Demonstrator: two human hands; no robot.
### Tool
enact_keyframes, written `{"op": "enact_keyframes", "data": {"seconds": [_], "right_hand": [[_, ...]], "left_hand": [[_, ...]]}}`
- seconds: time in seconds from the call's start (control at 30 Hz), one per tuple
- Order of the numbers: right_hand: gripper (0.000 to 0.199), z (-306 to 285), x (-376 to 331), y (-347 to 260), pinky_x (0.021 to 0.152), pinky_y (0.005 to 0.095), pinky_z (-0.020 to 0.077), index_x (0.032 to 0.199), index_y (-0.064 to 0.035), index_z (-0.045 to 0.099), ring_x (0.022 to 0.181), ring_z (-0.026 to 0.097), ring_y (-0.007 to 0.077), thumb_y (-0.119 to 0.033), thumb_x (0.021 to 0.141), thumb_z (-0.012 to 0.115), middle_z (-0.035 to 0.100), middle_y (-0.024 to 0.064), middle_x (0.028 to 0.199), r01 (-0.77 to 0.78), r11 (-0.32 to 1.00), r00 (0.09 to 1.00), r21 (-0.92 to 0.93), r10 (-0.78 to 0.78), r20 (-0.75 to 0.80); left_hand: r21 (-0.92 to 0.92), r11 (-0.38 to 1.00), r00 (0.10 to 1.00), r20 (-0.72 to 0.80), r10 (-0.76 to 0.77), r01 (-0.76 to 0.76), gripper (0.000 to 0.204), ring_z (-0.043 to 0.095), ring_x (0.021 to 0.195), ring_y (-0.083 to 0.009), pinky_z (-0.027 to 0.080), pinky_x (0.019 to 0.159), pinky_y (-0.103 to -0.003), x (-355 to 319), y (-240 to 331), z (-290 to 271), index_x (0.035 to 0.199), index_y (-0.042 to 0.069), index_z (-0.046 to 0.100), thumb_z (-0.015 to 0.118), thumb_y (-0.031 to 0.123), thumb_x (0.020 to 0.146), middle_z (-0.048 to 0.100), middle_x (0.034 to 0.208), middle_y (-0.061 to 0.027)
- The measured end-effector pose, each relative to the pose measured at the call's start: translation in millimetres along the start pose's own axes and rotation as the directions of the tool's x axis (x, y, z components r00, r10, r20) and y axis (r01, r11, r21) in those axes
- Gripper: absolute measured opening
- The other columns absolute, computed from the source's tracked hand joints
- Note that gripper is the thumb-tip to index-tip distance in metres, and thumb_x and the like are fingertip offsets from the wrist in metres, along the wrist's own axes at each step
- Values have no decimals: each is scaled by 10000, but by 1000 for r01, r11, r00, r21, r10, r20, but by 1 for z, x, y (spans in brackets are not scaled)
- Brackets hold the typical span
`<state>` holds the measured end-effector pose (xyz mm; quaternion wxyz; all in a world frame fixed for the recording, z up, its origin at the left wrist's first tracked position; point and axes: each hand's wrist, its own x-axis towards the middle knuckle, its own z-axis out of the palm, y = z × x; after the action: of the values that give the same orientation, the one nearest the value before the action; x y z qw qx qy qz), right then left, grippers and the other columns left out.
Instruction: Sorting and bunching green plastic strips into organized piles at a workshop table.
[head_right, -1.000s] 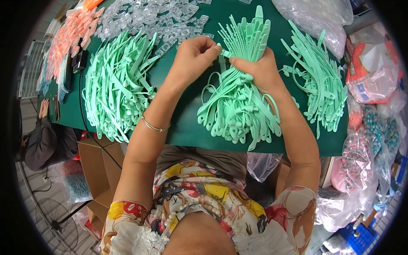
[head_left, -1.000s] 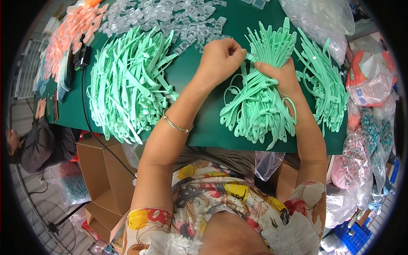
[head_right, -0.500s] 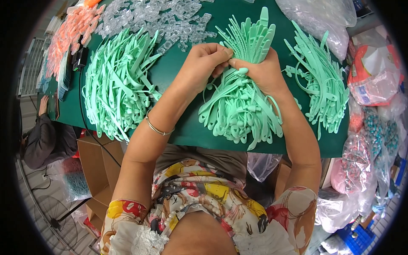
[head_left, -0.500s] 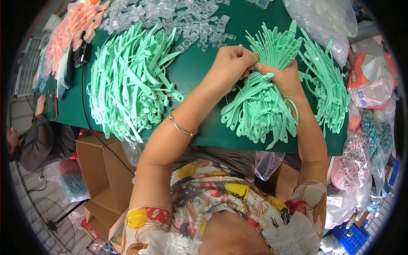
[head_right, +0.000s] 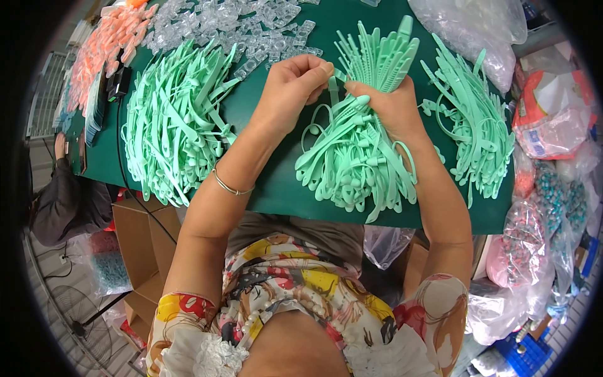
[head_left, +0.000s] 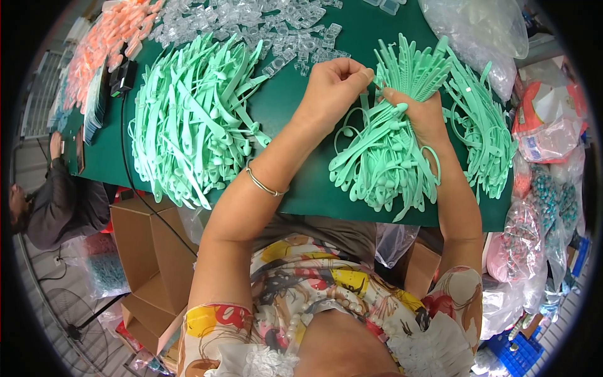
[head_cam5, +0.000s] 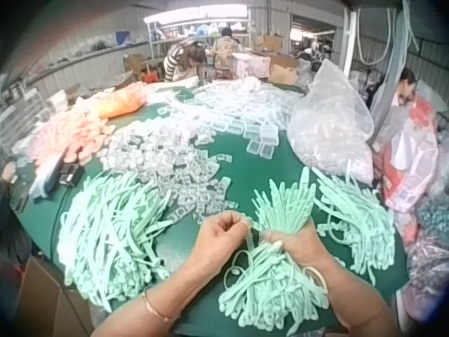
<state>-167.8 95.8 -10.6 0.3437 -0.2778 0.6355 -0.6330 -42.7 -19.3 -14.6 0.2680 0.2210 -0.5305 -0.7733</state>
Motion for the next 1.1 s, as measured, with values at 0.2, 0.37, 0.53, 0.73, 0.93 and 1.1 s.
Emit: {"op": "enact_keyframes", "data": {"seconds": [0.2, 0.37, 0.53, 0.73, 0.93, 1.1], "right_hand": [[235, 6, -3, -9, 555, 251, 475, 942, 18, 600, 637, 591, 121, -11, 723, 679, 619, 59, 797, -44, 973, 993, 225, 67, -97], [230, 2, -3, -9, 557, 250, 475, 930, 17, 606, 642, 594, 122, -9, 714, 682, 622, 59, 785, -74, 967, 992, 244, 95, -78], [263, 1, -4, -6, 615, 263, 489, 948, 24, 612, 673, 606, 138, -11, 700, 694, 636, 72, 817, 8, 991, 994, 132, 7, -109], [270, 0, -5, -5, 634, 264, 487, 957, 18, 614, 697, 607, 139, -22, 704, 698, 638, 72, 845, 39, 995, 996, 97, -30, -88], [275, -2, -4, -6, 629, 271, 488, 959, 21, 608, 690, 605, 142, -20, 703, 699, 631, 67, 832, 11, 994, 999, 112, -6, -45], [269, -2, -2, -6, 620, 271, 488, 952, 24, 608, 681, 605, 144, -15, 700, 695, 626, 67, 818, -19, 987, 999, 158, 23, -24]], "left_hand": [[417, 895, 982, -24, 186, -160, 189, 449, 523, -62, 381, 488, -233, 14, -17, -11, 729, -29, 606, 640, 148, 786, 551, 582, -6], [510, 843, 977, -18, 211, -173, 191, 465, 528, -65, 402, 502, -244, 16, -13, -10, 722, -28, 610, 647, 154, 768, 561, 578, -26], [657, 725, 957, -19, 291, -207, 144, 536, 513, -175, 444, 520, -307, 19, -10, -11, 750, 2, 623, 653, 143, 757, 597, 615, -57], [929, 233, 792, 92, 604, -286, 254, 550, 737, -215, 446, 638, -332, 34, -13, -25, 990, 121, 644, 666, 111, 738, 597, 897, -37], [969, -105, 790, 243, 563, -224, 304, 508, 976, -242, 403, 767, -390, 35, -21, -26, 991, 164, 654, 694, 114, 694, 574, 1020, -9], [969, -112, 853, 248, 459, -222, 256, 510, 960, -242, 386, 769, -388, 28, -14, -27, 942, 151, 669, 701, 128, 688, 574, 1015, 2]]}}
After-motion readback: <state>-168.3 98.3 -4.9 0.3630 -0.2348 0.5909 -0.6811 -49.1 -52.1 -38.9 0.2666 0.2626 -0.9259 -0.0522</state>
